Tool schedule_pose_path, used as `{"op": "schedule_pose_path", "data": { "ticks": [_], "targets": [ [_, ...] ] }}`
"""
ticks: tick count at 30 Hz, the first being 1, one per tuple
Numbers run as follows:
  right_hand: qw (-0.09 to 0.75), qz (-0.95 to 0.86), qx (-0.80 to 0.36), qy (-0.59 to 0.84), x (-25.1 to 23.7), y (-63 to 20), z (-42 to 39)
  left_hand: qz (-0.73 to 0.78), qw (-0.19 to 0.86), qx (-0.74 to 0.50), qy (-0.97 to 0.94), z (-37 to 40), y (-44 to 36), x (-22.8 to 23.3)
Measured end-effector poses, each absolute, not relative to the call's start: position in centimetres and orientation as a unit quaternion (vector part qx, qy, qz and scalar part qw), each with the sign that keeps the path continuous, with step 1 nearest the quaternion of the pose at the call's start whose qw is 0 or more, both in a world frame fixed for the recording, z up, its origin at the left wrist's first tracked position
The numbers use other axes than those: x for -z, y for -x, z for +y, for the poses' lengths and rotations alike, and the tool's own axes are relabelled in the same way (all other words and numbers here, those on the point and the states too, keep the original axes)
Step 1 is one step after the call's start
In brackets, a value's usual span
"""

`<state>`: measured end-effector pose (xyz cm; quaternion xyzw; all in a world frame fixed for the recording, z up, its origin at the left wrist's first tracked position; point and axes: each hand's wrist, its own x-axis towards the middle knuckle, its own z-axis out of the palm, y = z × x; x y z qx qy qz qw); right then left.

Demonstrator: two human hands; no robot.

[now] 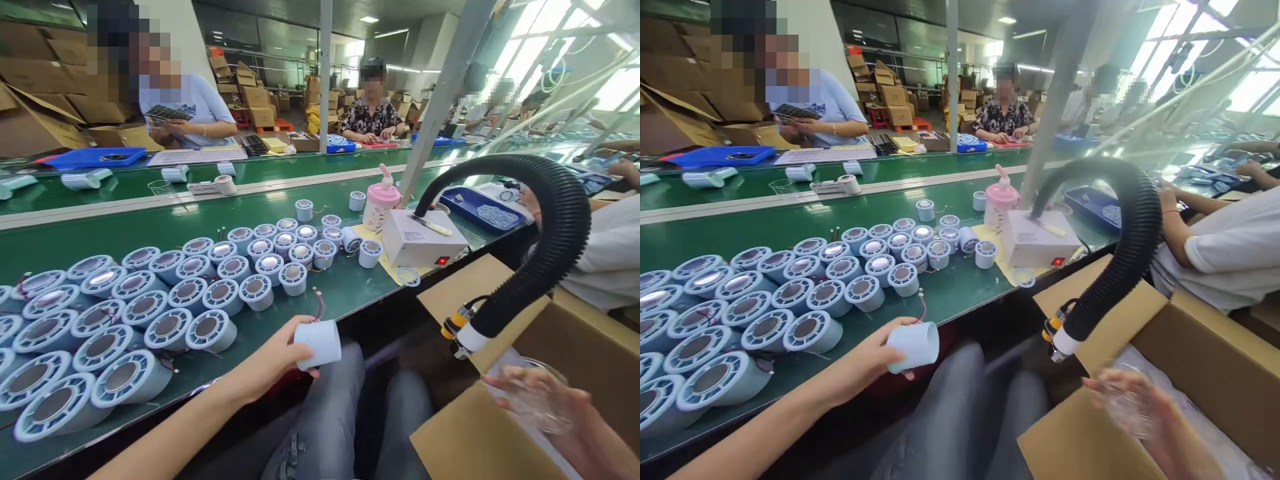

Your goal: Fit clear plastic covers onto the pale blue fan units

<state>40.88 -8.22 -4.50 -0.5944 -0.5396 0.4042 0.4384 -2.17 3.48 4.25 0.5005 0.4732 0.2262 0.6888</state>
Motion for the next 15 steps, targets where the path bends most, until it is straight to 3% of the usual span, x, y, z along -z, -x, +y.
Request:
{"op": "schedule_pose_path", "data": {
  "ticks": [1, 3, 6, 11, 15],
  "targets": [
    [0.472, -0.545, -0.432, 0.541, 3.5, -38.2, -7.9, 0.424, 0.771, -0.226, -0.418, 3.4, 1.5, -3.6],
    [0.419, -0.632, -0.409, 0.508, 1.8, -33.0, -7.3, 0.358, 0.865, -0.182, -0.302, 3.2, -0.1, -2.3],
    [0.316, -0.781, -0.247, 0.478, 0.3, -26.8, -6.8, 0.344, 0.883, -0.097, -0.305, 2.8, -2.2, -0.8],
    [0.216, -0.819, -0.03, 0.531, 0.3, -22.9, -6.1, 0.333, 0.782, -0.036, -0.525, 2.1, -3.1, -1.0],
    [0.199, -0.798, -0.14, 0.551, 0.5, -23.2, -5.9, 0.331, 0.567, -0.101, -0.748, 1.5, -2.5, -1.9]
  ]
}}
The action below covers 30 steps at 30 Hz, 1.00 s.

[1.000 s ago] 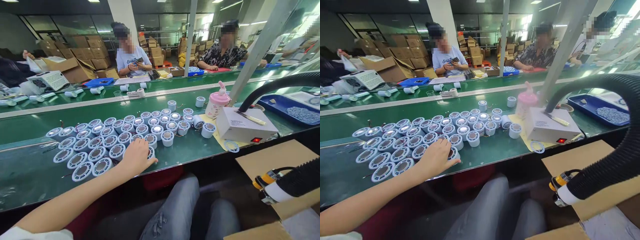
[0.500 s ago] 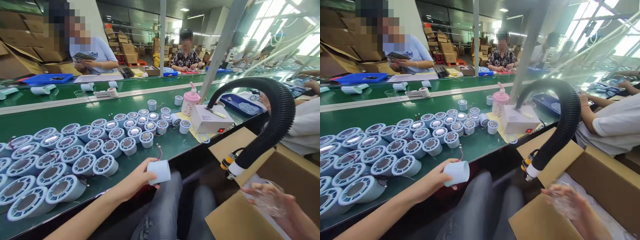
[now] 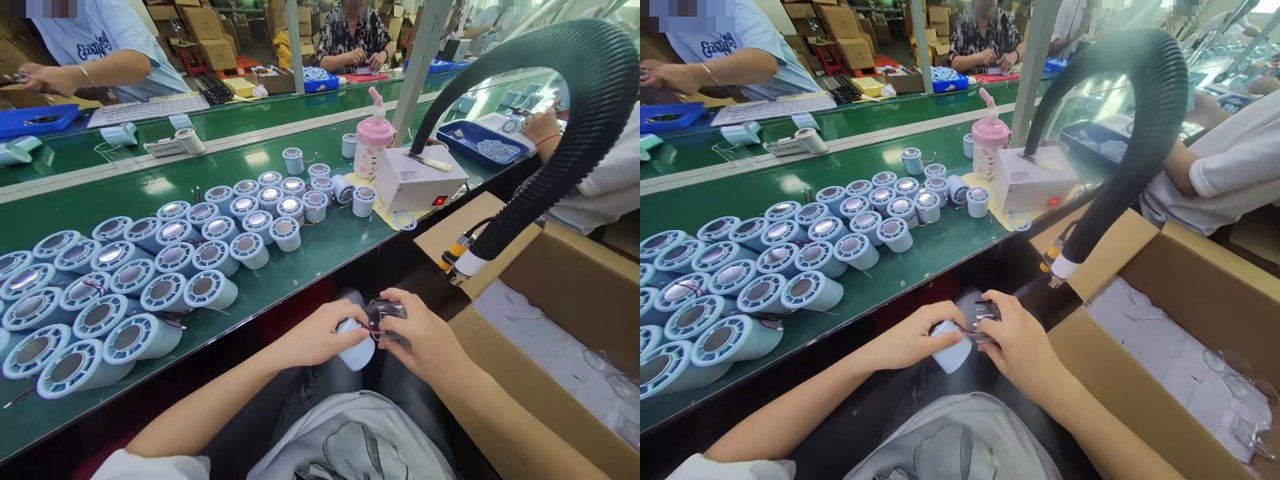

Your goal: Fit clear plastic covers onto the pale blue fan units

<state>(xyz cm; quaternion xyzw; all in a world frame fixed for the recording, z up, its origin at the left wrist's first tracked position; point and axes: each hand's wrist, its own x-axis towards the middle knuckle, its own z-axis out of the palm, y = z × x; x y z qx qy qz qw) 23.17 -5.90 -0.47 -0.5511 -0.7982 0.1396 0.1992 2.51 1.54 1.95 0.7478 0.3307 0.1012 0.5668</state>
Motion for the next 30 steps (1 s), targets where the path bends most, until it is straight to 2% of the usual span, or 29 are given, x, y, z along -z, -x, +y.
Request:
{"op": "schedule_pose_path", "data": {
  "ticks": [2, 5, 11, 16, 19, 24, 30],
  "targets": [
    [0.229, -0.771, -0.256, 0.537, 0.1, -23.4, -6.1, 0.341, 0.502, -0.155, -0.779, 1.3, -2.2, -1.9],
    [0.285, -0.709, -0.376, 0.525, -0.8, -23.3, -6.5, 0.327, 0.499, -0.207, -0.776, 1.0, -1.9, -0.9],
    [0.383, -0.61, -0.415, 0.556, -1.3, -22.8, -6.8, 0.277, 0.504, -0.224, -0.787, 0.5, -1.6, 1.0],
    [0.453, -0.533, -0.48, 0.529, -1.0, -23.5, -6.3, 0.235, 0.609, -0.196, -0.731, 0.2, -1.9, 0.4],
    [0.434, -0.585, -0.485, 0.484, -0.8, -24.0, -6.4, 0.265, 0.686, -0.207, -0.645, -0.1, -2.0, 0.1],
    [0.373, -0.714, -0.362, 0.468, -0.2, -24.2, -7.5, 0.272, 0.75, -0.215, -0.563, -0.3, -1.6, 0.2],
    [0.399, -0.623, -0.5, 0.45, -0.2, -24.2, -7.9, 0.243, 0.69, -0.206, -0.65, 0.0, -1.1, -0.5]
  ]
}}
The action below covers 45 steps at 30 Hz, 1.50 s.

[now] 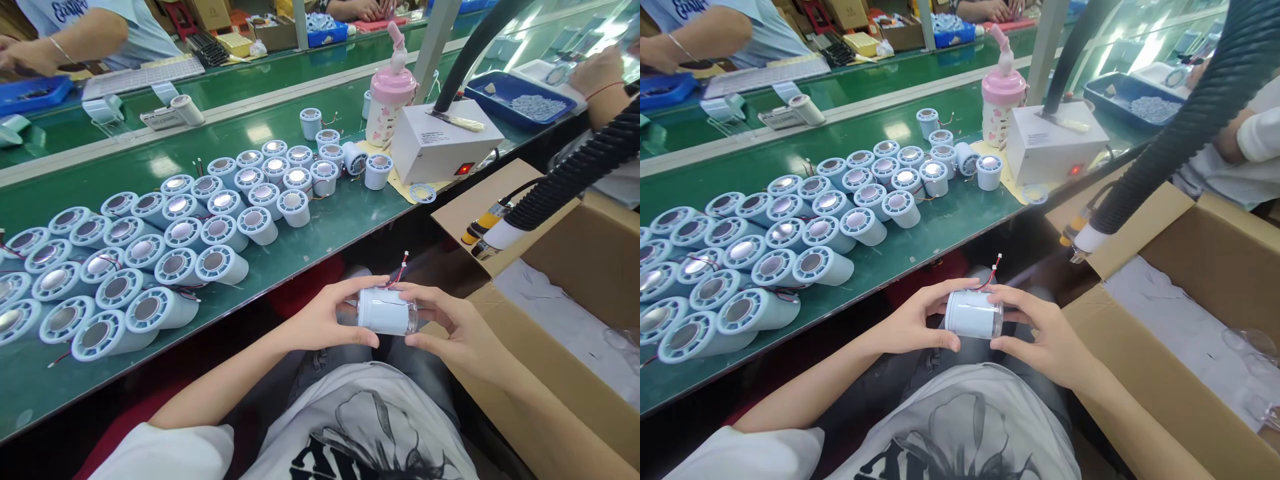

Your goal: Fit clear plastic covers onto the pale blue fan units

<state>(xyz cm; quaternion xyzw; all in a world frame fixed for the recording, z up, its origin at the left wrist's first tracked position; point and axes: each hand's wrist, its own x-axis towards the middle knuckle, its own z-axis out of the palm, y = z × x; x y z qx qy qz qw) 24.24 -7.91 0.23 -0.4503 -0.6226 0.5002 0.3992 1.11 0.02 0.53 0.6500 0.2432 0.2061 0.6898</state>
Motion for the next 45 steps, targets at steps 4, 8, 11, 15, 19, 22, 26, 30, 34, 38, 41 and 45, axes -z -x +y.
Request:
{"op": "schedule_pose_path", "data": {
  "ticks": [4, 8, 11, 15, 19, 22, 26, 30, 34, 38, 41, 45],
  "targets": [
    [0.391, -0.579, -0.555, 0.45, -0.7, -24.3, -7.9, 0.214, 0.66, -0.228, -0.683, 0.1, -1.1, -1.0],
    [0.386, -0.534, -0.605, 0.447, -1.0, -24.3, -8.0, 0.196, 0.643, -0.234, -0.703, 0.1, -1.1, -1.1],
    [0.386, -0.499, -0.638, 0.442, -0.9, -24.2, -8.0, 0.195, 0.631, -0.234, -0.714, 0.0, -1.0, -1.0],
    [0.38, -0.469, -0.661, 0.446, -0.8, -24.1, -7.8, 0.195, 0.619, -0.233, -0.724, 0.0, -0.8, -0.9],
    [0.38, -0.432, -0.688, 0.443, -0.7, -23.9, -7.5, 0.194, 0.615, -0.231, -0.728, -0.1, -0.7, -0.9],
    [0.381, -0.393, -0.71, 0.443, -0.5, -23.7, -7.4, 0.196, 0.617, -0.227, -0.728, -0.1, -0.7, -0.9],
    [0.367, -0.338, -0.734, 0.461, -0.3, -23.5, -7.4, 0.2, 0.61, -0.228, -0.732, -0.2, -0.7, -1.0],
    [0.366, -0.301, -0.747, 0.465, -0.2, -23.0, -7.3, 0.199, 0.598, -0.231, -0.741, -0.1, -0.7, -1.0],
    [0.372, -0.268, -0.77, 0.445, 0.1, -22.5, -7.4, 0.189, 0.604, -0.234, -0.738, 0.0, -0.6, -0.8],
    [0.359, -0.232, -0.797, 0.426, 0.4, -22.2, -7.4, 0.168, 0.616, -0.246, -0.73, 0.1, -0.7, -0.3],
    [0.326, -0.203, -0.825, 0.414, 0.6, -22.3, -7.2, 0.157, 0.618, -0.254, -0.727, 0.1, -0.7, 0.0],
    [0.278, -0.191, -0.845, 0.416, 0.8, -22.3, -7.3, 0.17, 0.623, -0.257, -0.719, -0.3, -0.9, -0.2]
  ]
}}
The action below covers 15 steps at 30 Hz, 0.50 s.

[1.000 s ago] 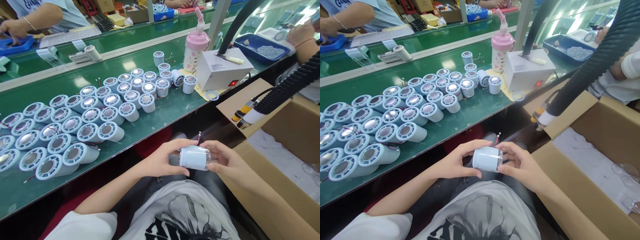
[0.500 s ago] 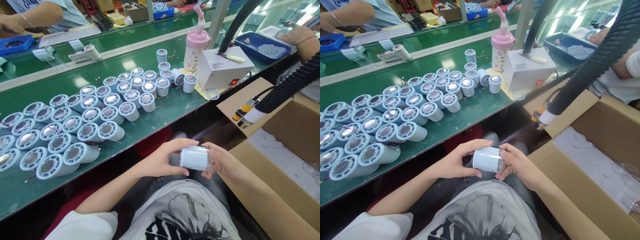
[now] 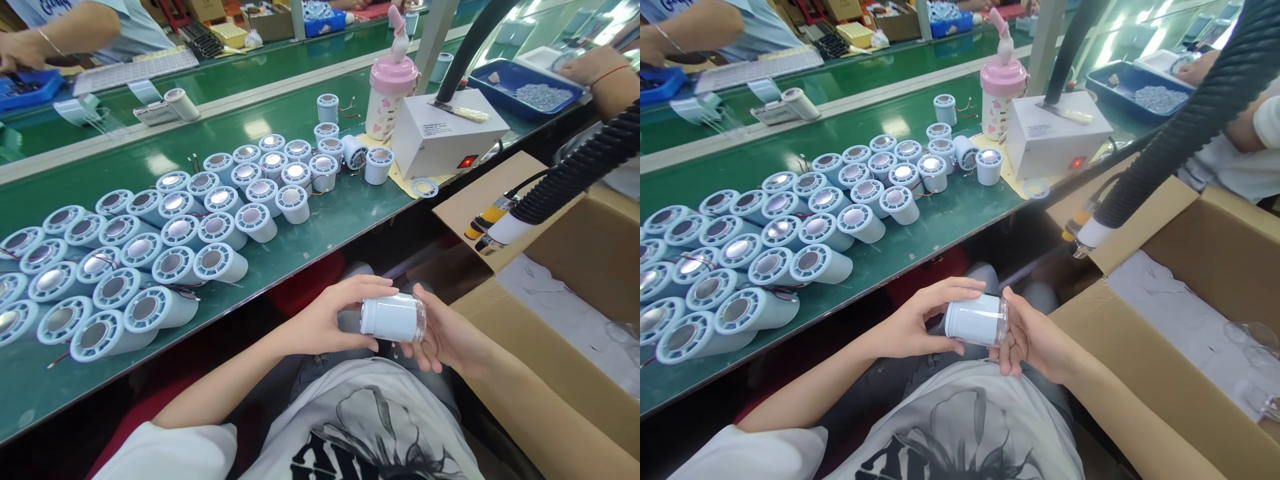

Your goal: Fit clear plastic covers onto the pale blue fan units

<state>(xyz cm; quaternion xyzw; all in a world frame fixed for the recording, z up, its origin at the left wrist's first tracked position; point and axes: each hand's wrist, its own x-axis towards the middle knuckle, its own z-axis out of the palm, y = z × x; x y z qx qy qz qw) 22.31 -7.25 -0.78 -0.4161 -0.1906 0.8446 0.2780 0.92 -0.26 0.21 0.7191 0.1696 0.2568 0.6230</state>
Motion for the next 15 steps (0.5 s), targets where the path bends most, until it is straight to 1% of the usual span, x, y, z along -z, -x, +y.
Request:
{"op": "schedule_pose_path", "data": {
  "ticks": [3, 5, 6, 8, 10, 11, 12, 13, 15],
  "targets": [
    [0.26, -0.236, -0.829, 0.435, 1.0, -22.2, -7.7, 0.206, 0.633, -0.246, -0.704, -0.7, -1.0, -0.8],
    [0.308, -0.324, -0.767, 0.46, 1.1, -22.2, -8.1, 0.237, 0.648, -0.229, -0.686, -0.9, -0.9, -1.2],
    [0.348, -0.393, -0.707, 0.475, 1.2, -22.3, -8.2, 0.251, 0.659, -0.219, -0.674, -1.0, -0.9, -1.3],
    [0.42, -0.561, -0.53, 0.478, 1.4, -22.7, -8.5, 0.27, 0.688, -0.197, -0.644, -1.0, -0.8, -1.5],
    [0.434, -0.705, -0.355, 0.435, 1.7, -23.2, -8.6, 0.271, 0.722, -0.173, -0.613, -0.9, -0.7, -1.6],
    [0.422, -0.746, -0.305, 0.415, 1.8, -23.4, -8.7, 0.269, 0.735, -0.161, -0.601, -0.8, -0.7, -1.5],
    [0.41, -0.763, -0.291, 0.407, 1.8, -23.5, -8.7, 0.267, 0.741, -0.152, -0.597, -0.8, -0.7, -1.5],
    [0.404, -0.754, -0.314, 0.412, 1.8, -23.6, -8.8, 0.266, 0.74, -0.148, -0.6, -0.7, -0.6, -1.5],
    [0.409, -0.67, -0.436, 0.44, 1.7, -23.6, -8.9, 0.256, 0.725, -0.158, -0.62, -0.7, -0.6, -1.5]
  ]
}}
